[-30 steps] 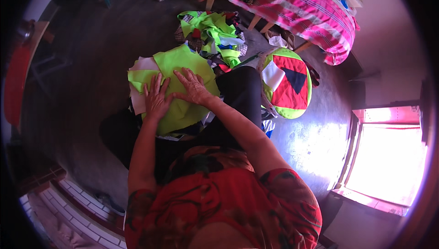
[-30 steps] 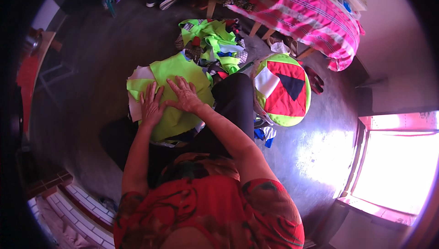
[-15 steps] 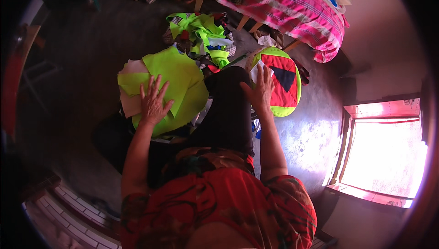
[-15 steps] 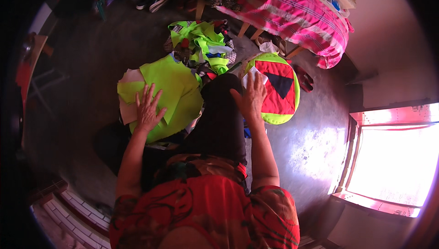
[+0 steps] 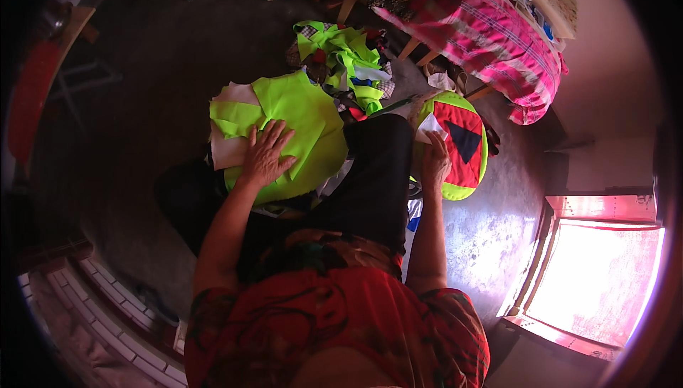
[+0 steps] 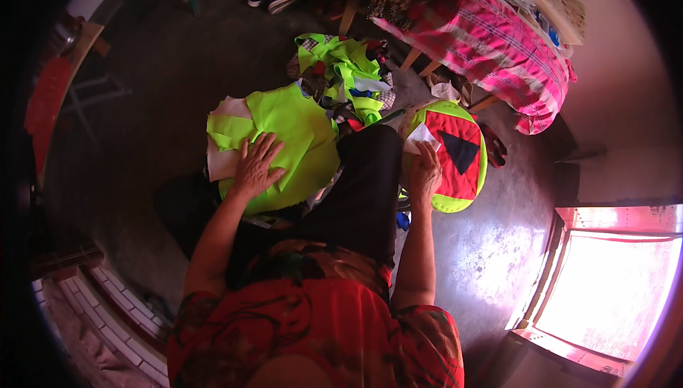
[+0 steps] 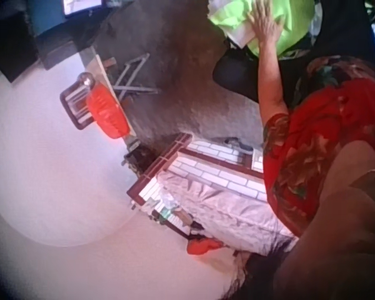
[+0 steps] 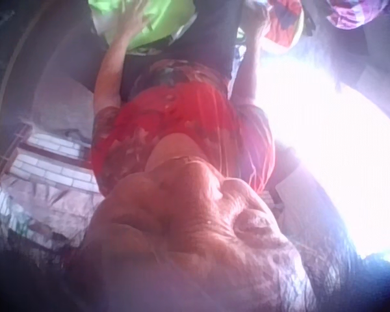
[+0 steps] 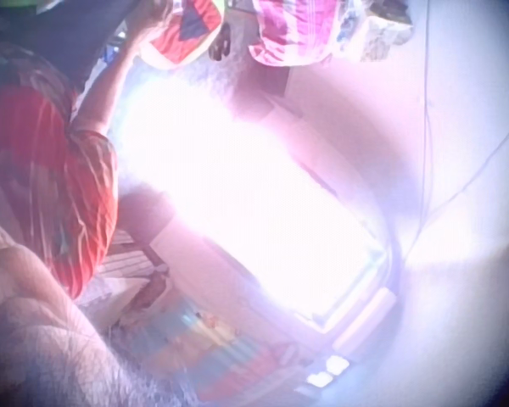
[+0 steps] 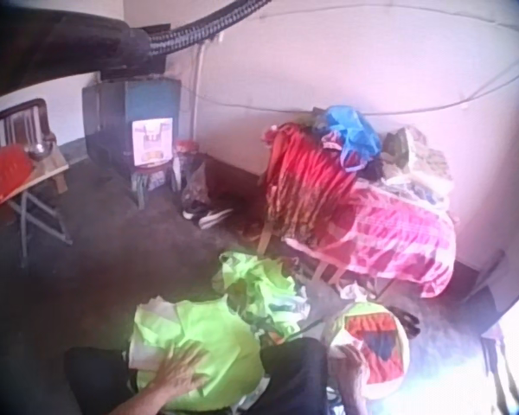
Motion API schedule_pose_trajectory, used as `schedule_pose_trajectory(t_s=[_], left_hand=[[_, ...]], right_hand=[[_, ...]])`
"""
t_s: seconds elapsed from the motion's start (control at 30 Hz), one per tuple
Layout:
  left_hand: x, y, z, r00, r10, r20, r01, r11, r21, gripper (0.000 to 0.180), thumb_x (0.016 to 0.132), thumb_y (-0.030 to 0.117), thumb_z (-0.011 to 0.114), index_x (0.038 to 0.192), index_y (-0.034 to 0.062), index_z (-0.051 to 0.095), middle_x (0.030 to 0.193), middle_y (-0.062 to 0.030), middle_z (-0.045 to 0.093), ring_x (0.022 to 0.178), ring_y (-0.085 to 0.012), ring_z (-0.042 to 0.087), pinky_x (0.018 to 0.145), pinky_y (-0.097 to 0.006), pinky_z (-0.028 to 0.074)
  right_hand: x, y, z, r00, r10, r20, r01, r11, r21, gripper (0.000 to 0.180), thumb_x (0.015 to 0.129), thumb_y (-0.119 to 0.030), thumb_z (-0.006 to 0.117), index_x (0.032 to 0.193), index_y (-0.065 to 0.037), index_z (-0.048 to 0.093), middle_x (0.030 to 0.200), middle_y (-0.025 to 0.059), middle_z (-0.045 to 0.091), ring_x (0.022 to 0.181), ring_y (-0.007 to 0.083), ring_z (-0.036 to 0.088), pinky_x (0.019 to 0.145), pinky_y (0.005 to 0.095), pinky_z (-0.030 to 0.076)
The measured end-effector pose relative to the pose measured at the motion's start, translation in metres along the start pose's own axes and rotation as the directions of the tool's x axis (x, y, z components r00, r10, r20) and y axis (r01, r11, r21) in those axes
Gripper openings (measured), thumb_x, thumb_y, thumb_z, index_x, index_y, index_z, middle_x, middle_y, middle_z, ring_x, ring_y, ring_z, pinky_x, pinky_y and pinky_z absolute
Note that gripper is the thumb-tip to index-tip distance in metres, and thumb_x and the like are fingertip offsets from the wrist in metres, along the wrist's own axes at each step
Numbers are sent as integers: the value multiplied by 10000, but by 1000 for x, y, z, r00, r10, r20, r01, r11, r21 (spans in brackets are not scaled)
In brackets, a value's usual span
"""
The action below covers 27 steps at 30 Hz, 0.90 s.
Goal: The person sits on the floor and sorts through a pile of colorful fabric pieces, picking up and placing down individual pieces repeatedly. The person handles green, white, and dark-colored fabric pieces by hand without using tools.
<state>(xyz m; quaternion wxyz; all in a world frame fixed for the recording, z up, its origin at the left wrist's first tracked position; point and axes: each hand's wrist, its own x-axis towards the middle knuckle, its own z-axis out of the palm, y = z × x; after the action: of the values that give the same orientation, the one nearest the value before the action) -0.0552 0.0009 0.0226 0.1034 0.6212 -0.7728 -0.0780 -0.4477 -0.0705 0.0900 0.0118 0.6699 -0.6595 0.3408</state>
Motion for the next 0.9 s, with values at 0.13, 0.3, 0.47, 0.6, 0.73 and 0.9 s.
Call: schedule_pose_trajectory(t_s=[0.13, 0.3, 0.47, 0.6, 0.73, 0.9], left_hand=[[0, -1, 3, 999, 8, -48, -11, 998, -59, 636, 870, 497, 547, 1411, 191, 414, 1527, -58, 275, 1434, -244, 193, 1147, -548, 94], [-3, 8, -12, 980, -10, -197, -20, 988, -153, 624, 847, 473, 597, 1349, 124, 473, 1484, -106, 336, 1417, -285, 242, 1124, -550, 156], [-6, 45, -37, 968, -195, -155, 0, 622, -783, 485, 864, 406, 634, 1189, 50, 585, 1270, -118, 552, 1230, -268, 480, 1039, -379, 327], [-22, 46, -31, 945, -26, 325, 325, -22, -945, 557, 927, 474, 537, 1249, 19, 551, 1170, -45, 586, 1056, -135, 527, 939, -271, 384], [-32, 60, -28, 943, -144, 299, 254, -268, -930, 535, 880, 377, 649, 1270, 24, 549, 1180, -52, 600, 1069, -127, 541, 963, -308, 405], [-33, 51, -21, 932, -270, 241, 203, -159, -966, 392, 846, 114, 689, 1213, 22, 587, 1043, -16, 649, 932, -113, 595, 872, -281, 471]], right_hand=[[3, -7, -8, 894, 413, 174, -436, 713, 549, 232, 938, -172, 539, 1069, -29, 666, 970, 57, 678, 879, 150, 648, 802, 288, 516], [0, -63, -11, 876, 205, 436, -456, 62, 888, 356, 956, -246, 541, 1212, 1, 546, 1157, 109, 618, 1056, 234, 607, 901, 357, 496], [-21, -99, 28, 659, -51, 750, -682, -460, 568, 390, 953, -270, 538, 1262, -34, 510, 1203, 101, 594, 1092, 249, 584, 945, 414, 467], [-45, -130, 43, 466, -227, 855, -861, -338, 380, 368, 949, -279, 546, 1230, -41, 533, 1153, 84, 617, 1055, 237, 599, 919, 391, 477], [-56, -139, 49, 264, -280, 923, -963, -22, 268, 356, 948, -269, 536, 1210, -29, 547, 1094, 89, 635, 1014, 226, 615, 896, 394, 489], [-60, -143, 46, 208, -229, 951, -946, 201, 255, 362, 943, -250, 543, 1217, -15, 553, 1071, 106, 636, 993, 212, 624, 860, 377, 517]])
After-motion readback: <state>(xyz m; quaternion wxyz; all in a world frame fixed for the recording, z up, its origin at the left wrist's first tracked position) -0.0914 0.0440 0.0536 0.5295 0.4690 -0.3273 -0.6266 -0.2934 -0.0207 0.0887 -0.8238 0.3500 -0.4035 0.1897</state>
